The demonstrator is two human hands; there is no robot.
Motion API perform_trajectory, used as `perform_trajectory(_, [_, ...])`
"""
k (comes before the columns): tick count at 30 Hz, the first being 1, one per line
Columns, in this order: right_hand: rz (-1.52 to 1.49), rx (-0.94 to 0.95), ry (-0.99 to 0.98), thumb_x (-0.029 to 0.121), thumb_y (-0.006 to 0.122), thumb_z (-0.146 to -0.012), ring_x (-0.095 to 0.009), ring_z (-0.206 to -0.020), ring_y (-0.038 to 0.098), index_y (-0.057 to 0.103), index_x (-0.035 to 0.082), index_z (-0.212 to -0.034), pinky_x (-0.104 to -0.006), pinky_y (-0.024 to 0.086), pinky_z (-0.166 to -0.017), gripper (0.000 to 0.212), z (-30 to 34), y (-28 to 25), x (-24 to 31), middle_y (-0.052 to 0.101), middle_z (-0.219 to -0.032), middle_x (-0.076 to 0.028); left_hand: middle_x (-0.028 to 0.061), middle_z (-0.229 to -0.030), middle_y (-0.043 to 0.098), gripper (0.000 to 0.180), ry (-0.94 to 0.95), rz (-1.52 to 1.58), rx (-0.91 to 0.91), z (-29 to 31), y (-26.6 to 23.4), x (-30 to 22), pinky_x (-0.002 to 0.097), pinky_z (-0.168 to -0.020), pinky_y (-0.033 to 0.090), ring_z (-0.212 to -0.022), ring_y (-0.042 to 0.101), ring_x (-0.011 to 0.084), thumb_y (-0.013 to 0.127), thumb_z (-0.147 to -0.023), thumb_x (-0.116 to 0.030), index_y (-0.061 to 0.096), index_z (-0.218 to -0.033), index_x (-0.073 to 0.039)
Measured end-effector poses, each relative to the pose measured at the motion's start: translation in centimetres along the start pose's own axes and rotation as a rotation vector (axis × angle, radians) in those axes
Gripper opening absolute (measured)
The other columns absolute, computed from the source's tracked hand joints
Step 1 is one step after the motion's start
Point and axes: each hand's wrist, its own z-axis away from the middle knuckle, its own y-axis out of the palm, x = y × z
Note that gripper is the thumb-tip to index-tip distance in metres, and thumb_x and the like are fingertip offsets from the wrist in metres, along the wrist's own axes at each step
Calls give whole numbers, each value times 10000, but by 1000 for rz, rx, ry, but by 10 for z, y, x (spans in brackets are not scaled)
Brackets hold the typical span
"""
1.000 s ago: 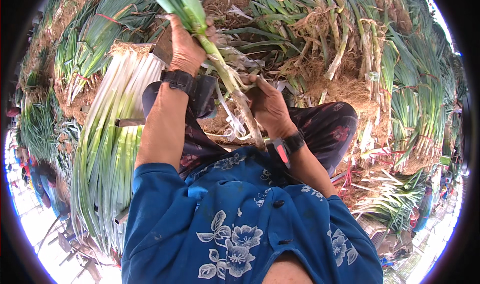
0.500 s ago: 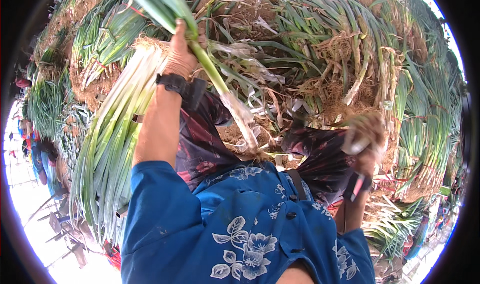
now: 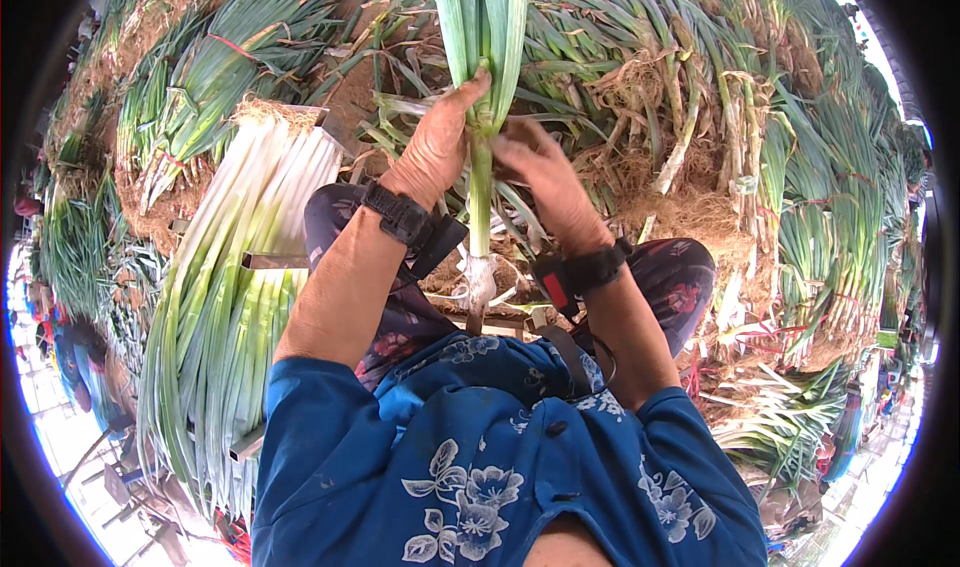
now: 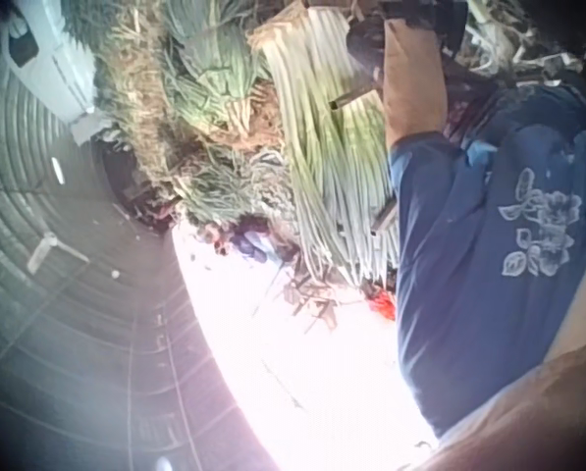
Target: The person peels the outer layers from leeks by hand and places the cleaned leeks onto a stack on a wooden rack. They then reach into a pile of uncleaned leeks on the ground to pick up another one and repeat the process.
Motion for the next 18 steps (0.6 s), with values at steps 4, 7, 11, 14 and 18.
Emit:
perform_trajectory(4, [-169,135,283,369,563,-922,-130,-805,594,544,15,-1099,-258,474,-739,397,45,10,-48,614,-911,-65,65,-929,616,357,-22,42,-57,1,5,-6,323,-746,488,-824,591,198,599,-884,-308,570,-1114,-37])
perform_trajectory(7, [-296,45,203,377,566,-922,-108,-580,528,549,24,-950,-244,422,-532,355,63,16,-70,550,-693,-28,68,-929,612,295,-78,-157,-1,-1,-6,-5,331,-753,481,-837,587,200,564,-872,-238,578,-1077,-27])
perform_trajectory(11, [-174,-107,115,366,580,-918,-81,-525,464,549,13,-950,-230,369,-477,356,61,11,-66,508,-651,-9,64,-933,609,243,-70,-250,-20,4,-7,0,342,-751,474,-833,583,198,503,-824,-122,592,-1026,-19])
perform_trajectory(14, [-125,-146,101,353,573,-926,-71,-517,448,551,6,-958,-224,362,-471,348,60,8,-66,492,-634,-4,61,-951,611,270,-82,-282,14,2,-11,2,345,-762,478,-850,584,198,498,-805,-93,593,-1046,-17])
perform_trajectory(18, [-378,46,237,425,515,-941,-88,-486,433,548,-13,-970,-231,342,-428,441,64,-8,-61,480,-608,-17,60,-1006,621,314,-69,-208,87,5,-7,1,346,-826,468,-898,582,190,492,-796,-78,596,-1088,-26])
